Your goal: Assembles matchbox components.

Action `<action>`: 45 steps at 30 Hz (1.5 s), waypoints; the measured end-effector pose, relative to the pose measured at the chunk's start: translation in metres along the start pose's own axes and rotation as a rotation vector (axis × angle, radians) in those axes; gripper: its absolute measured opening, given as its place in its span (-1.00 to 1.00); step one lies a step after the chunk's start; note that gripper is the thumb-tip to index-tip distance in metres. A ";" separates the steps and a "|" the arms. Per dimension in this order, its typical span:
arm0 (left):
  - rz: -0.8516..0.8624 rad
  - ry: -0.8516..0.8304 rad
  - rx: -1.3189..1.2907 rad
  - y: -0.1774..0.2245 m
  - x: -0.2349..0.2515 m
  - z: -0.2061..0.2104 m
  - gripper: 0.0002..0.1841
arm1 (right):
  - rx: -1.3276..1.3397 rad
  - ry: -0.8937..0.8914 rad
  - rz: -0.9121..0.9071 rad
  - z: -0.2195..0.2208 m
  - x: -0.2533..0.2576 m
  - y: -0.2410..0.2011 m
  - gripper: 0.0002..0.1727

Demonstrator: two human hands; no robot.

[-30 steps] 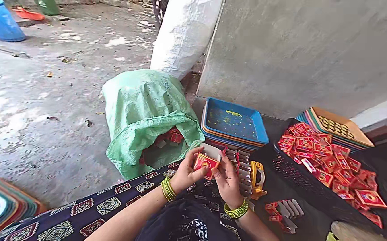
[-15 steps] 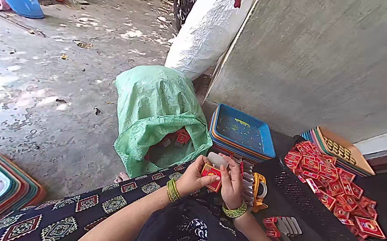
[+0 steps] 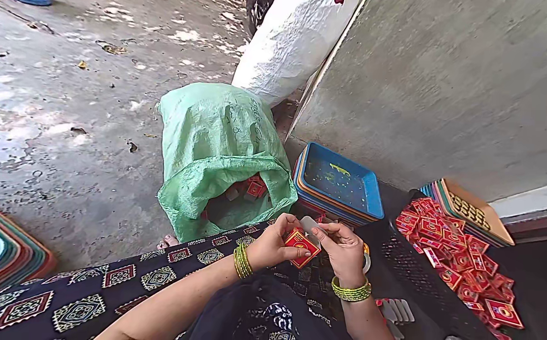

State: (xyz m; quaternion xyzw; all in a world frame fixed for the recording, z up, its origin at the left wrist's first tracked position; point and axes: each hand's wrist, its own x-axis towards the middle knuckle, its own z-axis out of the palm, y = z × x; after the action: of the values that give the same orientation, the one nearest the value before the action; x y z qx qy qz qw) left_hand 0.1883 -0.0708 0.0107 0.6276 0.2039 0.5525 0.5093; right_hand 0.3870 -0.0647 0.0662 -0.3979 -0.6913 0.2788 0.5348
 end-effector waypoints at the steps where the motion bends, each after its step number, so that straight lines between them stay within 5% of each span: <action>1: -0.003 0.005 0.004 -0.001 0.000 0.000 -0.37 | 0.032 -0.044 -0.030 -0.002 -0.001 0.000 -0.85; 5: -0.031 0.041 -0.052 -0.001 0.000 -0.001 -0.30 | 0.135 -0.244 -0.032 -0.007 -0.004 -0.002 -0.85; 8: -0.044 0.006 -0.086 -0.004 -0.002 -0.001 -0.25 | 0.101 -0.244 0.053 -0.005 -0.007 -0.005 -0.90; 11: -0.047 -0.040 -0.078 -0.006 -0.004 -0.001 -0.26 | 0.082 -0.266 0.138 -0.007 -0.010 -0.008 -0.71; 20: -0.095 -0.181 -0.147 0.002 -0.004 0.000 -0.15 | -0.005 -0.289 0.012 -0.028 -0.009 -0.012 -0.81; 27: -0.094 -0.128 -0.154 -0.007 -0.008 0.003 -0.19 | -0.057 -0.373 -0.027 -0.022 -0.019 -0.013 -0.84; 33: -0.049 -0.036 -0.177 -0.018 -0.012 0.008 -0.38 | -0.235 -0.478 -0.055 -0.023 -0.022 -0.018 -0.65; 35: -0.023 0.020 -0.187 -0.024 -0.014 0.013 -0.51 | -0.261 -0.425 -0.065 -0.020 -0.026 -0.017 -0.65; 39: -0.019 0.135 -0.240 -0.024 -0.012 0.018 -0.62 | -0.059 -0.046 0.025 0.004 -0.046 -0.009 -0.73; 41: -0.016 0.162 -0.236 -0.025 -0.012 0.018 -0.65 | -0.077 -0.033 -0.025 0.012 -0.055 -0.004 -0.62; 45: -0.053 0.143 -0.206 -0.032 -0.019 0.021 -0.70 | -0.226 -0.021 -0.160 0.014 -0.068 0.012 -0.71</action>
State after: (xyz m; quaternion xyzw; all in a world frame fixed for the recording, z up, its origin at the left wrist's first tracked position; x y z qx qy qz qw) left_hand 0.2111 -0.0820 -0.0239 0.5253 0.1988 0.6001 0.5696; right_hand 0.3844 -0.1157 0.0179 -0.3964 -0.7532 0.1596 0.5000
